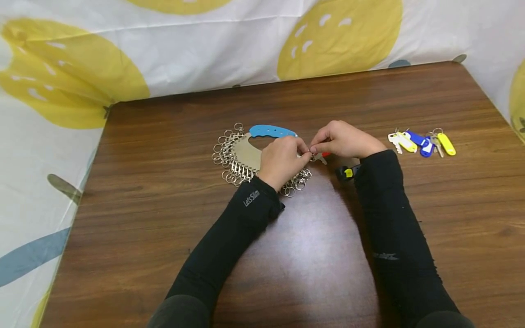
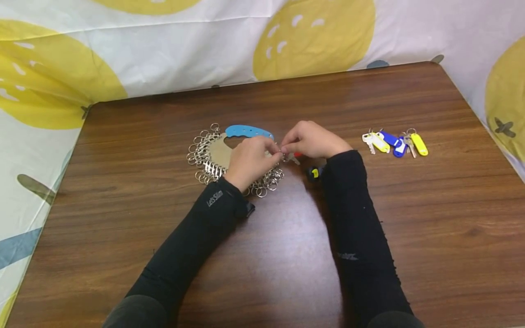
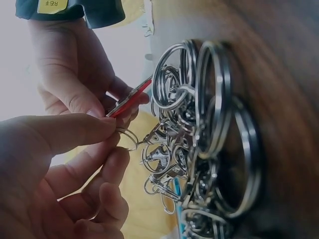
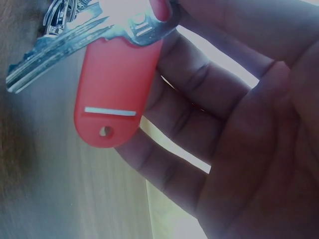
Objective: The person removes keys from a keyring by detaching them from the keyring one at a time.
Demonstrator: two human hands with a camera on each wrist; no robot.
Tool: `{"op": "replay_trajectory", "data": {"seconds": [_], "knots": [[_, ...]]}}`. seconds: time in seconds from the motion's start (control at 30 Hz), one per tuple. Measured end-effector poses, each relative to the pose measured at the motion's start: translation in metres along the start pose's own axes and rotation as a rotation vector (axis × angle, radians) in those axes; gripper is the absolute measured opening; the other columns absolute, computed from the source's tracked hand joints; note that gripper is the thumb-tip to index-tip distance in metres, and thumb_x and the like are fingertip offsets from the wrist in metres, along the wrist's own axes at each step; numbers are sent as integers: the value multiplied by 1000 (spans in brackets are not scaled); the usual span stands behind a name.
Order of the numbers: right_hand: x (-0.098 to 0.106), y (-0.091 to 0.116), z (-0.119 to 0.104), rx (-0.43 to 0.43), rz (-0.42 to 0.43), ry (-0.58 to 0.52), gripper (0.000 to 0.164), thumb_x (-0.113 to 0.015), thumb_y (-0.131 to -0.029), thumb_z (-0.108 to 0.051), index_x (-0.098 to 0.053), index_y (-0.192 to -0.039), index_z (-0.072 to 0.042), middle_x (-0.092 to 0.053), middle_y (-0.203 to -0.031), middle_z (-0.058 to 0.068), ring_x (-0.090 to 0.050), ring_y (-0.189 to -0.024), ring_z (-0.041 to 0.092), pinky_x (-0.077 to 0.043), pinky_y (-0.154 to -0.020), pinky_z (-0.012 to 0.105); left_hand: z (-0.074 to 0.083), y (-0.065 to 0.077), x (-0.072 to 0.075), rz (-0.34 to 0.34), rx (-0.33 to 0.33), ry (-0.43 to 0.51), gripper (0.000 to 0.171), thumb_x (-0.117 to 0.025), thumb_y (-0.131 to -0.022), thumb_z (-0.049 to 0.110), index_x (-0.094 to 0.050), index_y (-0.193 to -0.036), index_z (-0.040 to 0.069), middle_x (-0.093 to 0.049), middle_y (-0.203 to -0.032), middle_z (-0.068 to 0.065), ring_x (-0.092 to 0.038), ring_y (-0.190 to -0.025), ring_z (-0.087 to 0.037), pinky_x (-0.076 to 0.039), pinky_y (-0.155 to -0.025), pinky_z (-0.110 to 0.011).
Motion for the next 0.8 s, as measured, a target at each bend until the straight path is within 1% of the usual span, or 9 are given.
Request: {"op": "replay_trajectory", "data": {"seconds": [0.17, 0.3, 0.4, 0.47, 0.6, 0.8], "knots": [[0, 0, -1, 6, 0, 0, 18, -58, -94, -11, -75, -98, -10, -73, -100, 7, -65, -90, 17, -51, -82, 35, 1, 0, 1, -6, -10, -6, 9, -64, -87, 27, -72, -87, 25, -69, -90, 8, -58, -69, -9, -41, -52, -26], [1, 0, -1, 3, -9, -3, 18, -58, -94, -12, -75, -97, -11, -72, -101, 8, -64, -91, 18, -50, -82, 36, 1, -1, 1, -7, -40, -59, 8, -63, -87, 23, -71, -88, 24, -67, -92, 8, -61, -76, -10, -46, -58, -28], [2, 0, -1, -7, -11, 2, 17, -58, -94, -12, -75, -97, -11, -72, -100, 7, -64, -91, 18, -50, -83, 36, 2, -1, 1, -5, -68, -110, 8, -63, -88, 24, -71, -88, 24, -65, -92, 8, -62, -80, -11, -49, -60, -30], [1, 0, 0, -9, -15, 1, 18, -57, -94, -11, -74, -97, -10, -72, -101, 7, -63, -91, 18, -49, -83, 36, 3, -1, 0, -8, -85, -128, 7, -64, -88, 25, -71, -88, 25, -65, -91, 7, -62, -81, -12, -50, -61, -31], [1, 1, 0, -7, -14, 8, 17, -57, -94, -11, -74, -97, -10, -72, -101, 8, -63, -92, 18, -50, -83, 37, 3, 0, -1, -15, -99, -124, 8, -64, -89, 29, -72, -89, 26, -65, -92, 7, -63, -84, -12, -51, -62, -32], [2, 2, -1, 0, 2, 31, 18, -57, -94, -10, -74, -99, -9, -72, -100, 8, -64, -92, 18, -50, -83, 37, 4, 1, 0, 12, -104, -95, 18, -61, -90, 39, -74, -93, 27, -66, -91, 6, -61, -77, -11, -47, -55, -30]]}}
Point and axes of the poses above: each hand's wrist, its own y-axis away from the middle knuckle, its own x-axis out of the back of the hand, z = x × y, the point moved 3 cm from there along -y, towards the middle knuckle
